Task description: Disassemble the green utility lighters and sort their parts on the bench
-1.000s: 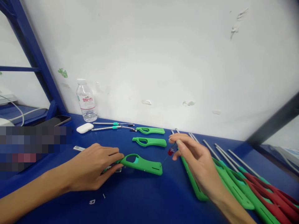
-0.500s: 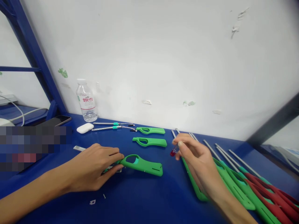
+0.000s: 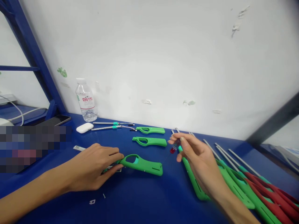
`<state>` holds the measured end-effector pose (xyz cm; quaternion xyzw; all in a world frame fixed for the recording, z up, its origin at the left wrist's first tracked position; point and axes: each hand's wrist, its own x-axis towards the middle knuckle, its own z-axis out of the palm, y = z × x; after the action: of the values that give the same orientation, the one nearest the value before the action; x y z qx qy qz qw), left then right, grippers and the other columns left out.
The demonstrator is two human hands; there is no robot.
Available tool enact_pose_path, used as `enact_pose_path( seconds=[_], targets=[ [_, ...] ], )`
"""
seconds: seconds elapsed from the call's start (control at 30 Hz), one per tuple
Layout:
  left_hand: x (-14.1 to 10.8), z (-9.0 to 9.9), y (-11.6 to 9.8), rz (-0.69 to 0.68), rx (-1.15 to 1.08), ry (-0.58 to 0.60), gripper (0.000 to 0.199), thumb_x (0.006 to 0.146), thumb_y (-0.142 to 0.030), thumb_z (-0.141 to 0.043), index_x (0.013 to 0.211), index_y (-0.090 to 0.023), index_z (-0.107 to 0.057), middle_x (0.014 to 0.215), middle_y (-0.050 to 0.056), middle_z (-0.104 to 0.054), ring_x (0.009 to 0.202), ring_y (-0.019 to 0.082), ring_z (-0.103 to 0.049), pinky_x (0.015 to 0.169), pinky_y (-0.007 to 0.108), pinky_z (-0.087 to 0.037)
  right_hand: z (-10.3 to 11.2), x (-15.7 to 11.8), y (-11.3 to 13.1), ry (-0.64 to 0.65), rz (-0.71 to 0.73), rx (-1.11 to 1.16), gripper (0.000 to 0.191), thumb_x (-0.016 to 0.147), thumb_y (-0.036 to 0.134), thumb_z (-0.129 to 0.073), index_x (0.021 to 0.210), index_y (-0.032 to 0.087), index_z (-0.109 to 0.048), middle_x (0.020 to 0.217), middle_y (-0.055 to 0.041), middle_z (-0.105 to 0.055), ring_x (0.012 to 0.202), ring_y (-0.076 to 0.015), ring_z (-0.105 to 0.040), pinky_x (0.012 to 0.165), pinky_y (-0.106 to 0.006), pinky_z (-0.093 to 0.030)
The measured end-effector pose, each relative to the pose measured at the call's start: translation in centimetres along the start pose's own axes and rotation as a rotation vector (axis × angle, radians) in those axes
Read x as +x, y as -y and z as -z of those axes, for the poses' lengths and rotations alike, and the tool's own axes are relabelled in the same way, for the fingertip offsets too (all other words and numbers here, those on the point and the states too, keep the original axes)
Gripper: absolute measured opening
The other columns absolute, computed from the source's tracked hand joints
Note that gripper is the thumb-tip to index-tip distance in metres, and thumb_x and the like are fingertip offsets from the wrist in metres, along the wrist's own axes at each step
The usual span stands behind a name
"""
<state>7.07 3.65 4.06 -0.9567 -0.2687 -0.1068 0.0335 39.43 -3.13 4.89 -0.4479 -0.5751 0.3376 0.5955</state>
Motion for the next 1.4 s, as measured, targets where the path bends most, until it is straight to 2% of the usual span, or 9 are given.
enact_pose_path(
  seconds=[0.2,0.37,0.47,0.63,0.77,0.9,1.07,1.2,1.4],
  targets=[
    [-0.09,-0.04,-0.01,0.013,-0.004,0.017,0.028,0.108,-0.033,-0.038,0.115,-0.027,-0.064,0.090,0.000,-0.069,0.070,0.018,-0.065,0.062,0.034,-0.034,0.08,-0.05,-0.42,-0.023,0.026,0.023,0.017,0.096,0.046,-0.076,0.103,0.031,-0.078,0.103,-0.0009,-0.067,0.073,-0.0110,-0.057,0.062,-0.022,-0.050],
    [-0.02,-0.06,-0.23,0.023,-0.013,-0.002,0.029,0.108,-0.033,-0.036,0.116,-0.027,-0.064,0.090,0.000,-0.069,0.071,0.018,-0.064,0.063,0.034,-0.034,0.12,-0.02,-0.43,-0.020,-0.013,0.037,0.025,0.101,0.050,-0.068,0.116,0.032,-0.076,0.117,-0.0038,-0.069,0.097,-0.0177,-0.063,0.064,-0.022,-0.051],
    [0.01,-0.05,-0.28,0.030,-0.017,0.009,0.029,0.108,-0.033,-0.036,0.115,-0.027,-0.064,0.089,0.000,-0.068,0.071,0.019,-0.064,0.064,0.035,-0.034,0.22,0.00,-0.46,-0.053,-0.011,-0.011,0.022,0.096,0.050,-0.075,0.109,0.033,-0.077,0.110,-0.0005,-0.068,0.090,-0.0144,-0.061,0.066,-0.021,-0.050],
    [-0.03,-0.15,-0.08,0.021,-0.017,0.028,0.030,0.109,-0.035,-0.036,0.117,-0.027,-0.064,0.090,0.000,-0.068,0.071,0.018,-0.064,0.063,0.035,-0.033,0.36,-0.07,-0.44,-0.066,-0.030,-0.007,0.026,0.099,0.054,-0.070,0.116,0.035,-0.076,0.117,0.0009,-0.070,0.116,-0.0167,-0.060,0.097,-0.023,-0.048],
    [-0.03,-0.10,-0.09,0.037,-0.022,0.033,0.030,0.109,-0.034,-0.035,0.116,-0.027,-0.064,0.090,-0.001,-0.068,0.071,0.018,-0.064,0.064,0.034,-0.034,0.32,-0.20,-0.40,-0.075,-0.006,-0.028,0.019,0.096,0.051,-0.075,0.103,0.034,-0.076,0.105,0.0037,-0.070,0.103,-0.0135,-0.061,0.088,-0.020,-0.047],
    [-0.03,0.04,-0.24,0.044,-0.030,0.041,0.029,0.108,-0.034,-0.037,0.115,-0.027,-0.064,0.089,-0.001,-0.068,0.071,0.018,-0.064,0.064,0.034,-0.034,0.10,-0.10,-0.39,-0.066,-0.021,0.003,0.024,0.100,0.052,-0.070,0.115,0.034,-0.074,0.119,0.0015,-0.070,0.119,-0.0174,-0.059,0.102,-0.025,-0.045],
    [-0.01,0.04,-0.29,0.049,-0.023,0.034,0.030,0.109,-0.034,-0.036,0.117,-0.028,-0.064,0.089,-0.001,-0.068,0.071,0.018,-0.064,0.064,0.035,-0.033,0.03,0.00,-0.45,-0.067,-0.012,-0.011,0.020,0.097,0.052,-0.074,0.107,0.035,-0.076,0.109,0.0035,-0.068,0.110,-0.0144,-0.060,0.094,-0.021,-0.046],
    [-0.02,-0.05,-0.25,0.047,-0.031,0.029,0.029,0.108,-0.034,-0.037,0.116,-0.028,-0.064,0.090,-0.001,-0.068,0.071,0.018,-0.064,0.065,0.034,-0.034,0.20,-0.23,-0.50,-0.058,-0.033,0.009,0.026,0.101,0.053,-0.068,0.120,0.036,-0.074,0.124,0.0020,-0.069,0.125,-0.0171,-0.057,0.107,-0.026,-0.042],
    [0.05,-0.05,-0.26,0.047,-0.022,0.029,0.029,0.108,-0.034,-0.037,0.116,-0.028,-0.064,0.089,-0.001,-0.068,0.071,0.018,-0.064,0.064,0.034,-0.034,-0.01,-0.26,-0.18,-0.087,-0.012,-0.071,0.024,0.098,0.054,-0.072,0.113,0.036,-0.076,0.111,0.0017,-0.072,0.112,-0.0162,-0.062,0.093,-0.023,-0.049]
  ],
)
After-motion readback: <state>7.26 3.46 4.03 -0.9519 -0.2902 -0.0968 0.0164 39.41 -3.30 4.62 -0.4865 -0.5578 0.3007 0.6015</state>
